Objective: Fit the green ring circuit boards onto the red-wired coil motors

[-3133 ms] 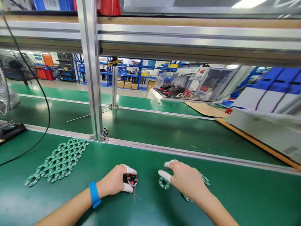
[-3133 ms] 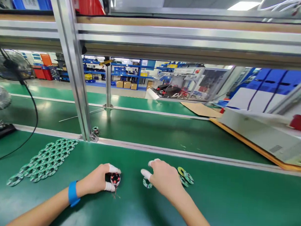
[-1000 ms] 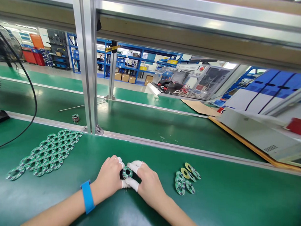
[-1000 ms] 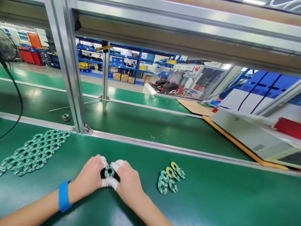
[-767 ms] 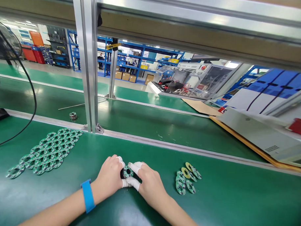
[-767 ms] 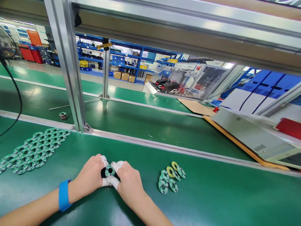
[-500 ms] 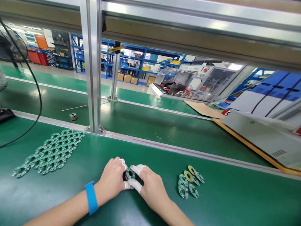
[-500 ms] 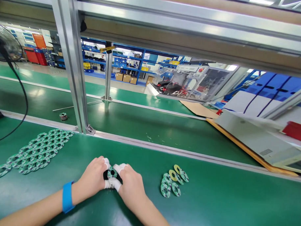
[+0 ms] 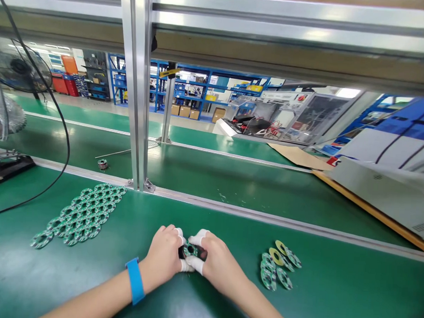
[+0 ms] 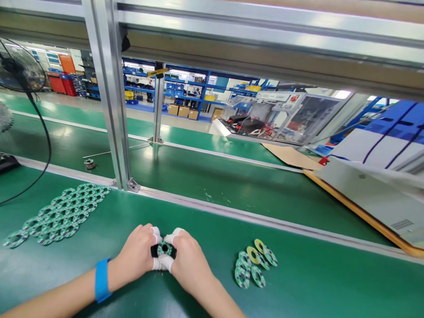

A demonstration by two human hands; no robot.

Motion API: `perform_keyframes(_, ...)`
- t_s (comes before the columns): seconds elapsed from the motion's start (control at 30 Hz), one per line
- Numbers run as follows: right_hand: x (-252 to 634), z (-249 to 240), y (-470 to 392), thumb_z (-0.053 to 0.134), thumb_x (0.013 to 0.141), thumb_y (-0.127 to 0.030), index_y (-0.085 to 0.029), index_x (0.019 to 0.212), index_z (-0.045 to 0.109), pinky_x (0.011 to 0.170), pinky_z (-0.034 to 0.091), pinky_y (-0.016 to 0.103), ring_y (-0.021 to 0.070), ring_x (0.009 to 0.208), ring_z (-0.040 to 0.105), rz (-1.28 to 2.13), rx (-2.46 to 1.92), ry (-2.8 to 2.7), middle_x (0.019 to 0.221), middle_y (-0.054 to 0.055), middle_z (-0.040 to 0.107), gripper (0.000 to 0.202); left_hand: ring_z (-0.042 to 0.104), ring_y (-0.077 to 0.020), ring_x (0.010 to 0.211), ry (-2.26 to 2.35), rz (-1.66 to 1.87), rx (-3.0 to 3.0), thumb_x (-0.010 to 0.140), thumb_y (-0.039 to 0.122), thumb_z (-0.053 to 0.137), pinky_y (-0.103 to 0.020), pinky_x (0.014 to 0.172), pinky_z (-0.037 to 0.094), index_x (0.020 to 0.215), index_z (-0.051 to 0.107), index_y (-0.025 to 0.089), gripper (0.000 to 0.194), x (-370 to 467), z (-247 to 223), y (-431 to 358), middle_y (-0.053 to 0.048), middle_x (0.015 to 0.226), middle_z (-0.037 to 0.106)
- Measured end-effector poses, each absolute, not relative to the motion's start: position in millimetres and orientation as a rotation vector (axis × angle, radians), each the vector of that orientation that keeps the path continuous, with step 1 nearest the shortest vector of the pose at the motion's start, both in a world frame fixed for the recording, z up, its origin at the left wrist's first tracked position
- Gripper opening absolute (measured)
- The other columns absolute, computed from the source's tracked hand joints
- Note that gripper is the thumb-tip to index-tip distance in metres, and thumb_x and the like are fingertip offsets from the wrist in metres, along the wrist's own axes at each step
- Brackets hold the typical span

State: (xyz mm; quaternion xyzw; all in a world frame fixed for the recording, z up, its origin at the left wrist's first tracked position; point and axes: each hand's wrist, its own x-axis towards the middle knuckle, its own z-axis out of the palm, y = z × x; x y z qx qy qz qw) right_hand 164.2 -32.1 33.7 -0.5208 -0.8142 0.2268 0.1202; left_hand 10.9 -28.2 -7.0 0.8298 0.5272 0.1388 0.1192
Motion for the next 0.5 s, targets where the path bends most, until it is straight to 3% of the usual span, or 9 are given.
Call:
perform_keyframes(0.17,165,26,-33,0.066,0.069,-0.018,-0.017,0.089,0.064,0.066,0.044,0.027,0.0191,0.078,0.053,0.734,-1.511,-2.27,0.082,0.005,0.057,0.021,0.052,-0.0238,0.082,1.541,0.412,2.407,0.073,0.057,0.056,-0.036,0.07,0.039,0.073,0.063,0.016,0.042,11,-5,-28,-0.007,0.081,0.061)
perform_keyframes(0.3,178,19,-30,0.064,0.067,-0.018,-0.016,0.111,0.056,0.068,0.049,0.029,0.0188,0.081,0.054,1.055,-1.424,-2.117,0.094,0.007,0.055,0.045,0.051,-0.0256,0.086,1.485,0.391,2.34,0.061,0.052,0.07,-0.037,0.074,0.043,0.086,0.064,0.015,0.044,3,11,-32,-0.008,0.089,0.059)
perform_keyframes(0.37,184,17,-27,0.061,0.068,-0.019,-0.016,0.118,0.051,0.07,0.05,0.029,0.0194,0.088,0.055,1.239,-1.337,-2.048,0.102,0.008,0.053,0.051,0.051,-0.0247,0.091,1.447,0.436,2.341,0.062,0.035,0.073,-0.035,0.079,0.045,0.095,0.062,0.015,0.04,0,21,-35,-0.008,0.096,0.058)
perform_keyframes(0.43,188,15,-25,0.057,0.071,-0.019,-0.016,0.116,0.051,0.071,0.05,0.03,0.0187,0.086,0.055,1.311,-1.297,-2.033,0.103,0.008,0.054,0.046,0.052,-0.0213,0.094,1.396,0.47,2.405,0.071,0.013,0.062,-0.031,0.083,0.045,0.097,0.061,0.016,0.027,0,25,-39,-0.007,0.099,0.058)
perform_keyframes(0.5,189,11,-24,0.055,0.071,-0.017,-0.016,0.112,0.053,0.069,0.049,0.03,0.0165,0.078,0.056,1.279,-1.305,-2.047,0.1,0.007,0.055,0.041,0.054,-0.0189,0.09,1.332,0.41,2.526,0.074,0.0,0.049,-0.029,0.081,0.047,0.091,0.062,0.016,0.028,3,24,-43,-0.006,0.095,0.06)
